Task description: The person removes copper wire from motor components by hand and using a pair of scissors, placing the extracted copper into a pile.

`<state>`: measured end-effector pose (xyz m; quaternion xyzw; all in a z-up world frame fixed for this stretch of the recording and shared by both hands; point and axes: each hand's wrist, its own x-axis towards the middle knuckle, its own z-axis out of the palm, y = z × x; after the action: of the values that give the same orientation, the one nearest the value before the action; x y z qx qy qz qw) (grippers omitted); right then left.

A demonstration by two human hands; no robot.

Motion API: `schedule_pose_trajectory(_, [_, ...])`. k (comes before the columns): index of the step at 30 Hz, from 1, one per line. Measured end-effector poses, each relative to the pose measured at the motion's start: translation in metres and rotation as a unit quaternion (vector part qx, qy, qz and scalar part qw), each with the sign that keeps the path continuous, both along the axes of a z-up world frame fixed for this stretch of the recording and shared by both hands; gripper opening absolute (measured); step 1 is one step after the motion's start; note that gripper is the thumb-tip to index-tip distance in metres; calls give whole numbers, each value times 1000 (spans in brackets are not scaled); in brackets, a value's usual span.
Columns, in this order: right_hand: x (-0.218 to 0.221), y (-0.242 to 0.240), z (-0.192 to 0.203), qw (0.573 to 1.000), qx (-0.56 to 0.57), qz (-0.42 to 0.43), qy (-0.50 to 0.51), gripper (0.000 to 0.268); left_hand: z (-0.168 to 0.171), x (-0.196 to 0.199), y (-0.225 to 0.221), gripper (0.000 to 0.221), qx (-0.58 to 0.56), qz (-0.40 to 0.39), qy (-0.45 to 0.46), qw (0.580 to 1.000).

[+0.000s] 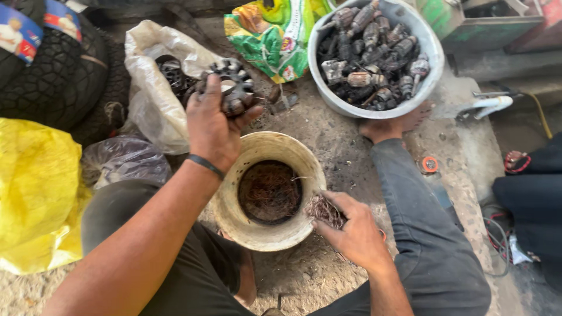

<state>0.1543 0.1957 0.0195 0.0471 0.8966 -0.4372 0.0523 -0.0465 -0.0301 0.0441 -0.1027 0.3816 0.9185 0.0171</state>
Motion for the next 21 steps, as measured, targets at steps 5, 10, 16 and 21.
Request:
schedule_pose_trajectory(5, [10,10,6,940,-335,-50,49,65,-15,-2,7,38,-142,-11,-18,990])
schedule_pose_trajectory(10, [54,52,36,806,-524,-118,249,53,-38,23,16,34,-266,-178,-60,945])
schedule_pose_trajectory(16, [100,109,87,759,-560,-32,330,48,-50,85,45,34,-303,-426,8,853])
schedule_pose_trajectory(21, [119,127,135,756,-571,55,317,44,-39,122,74,35,-394,-487,214,750])
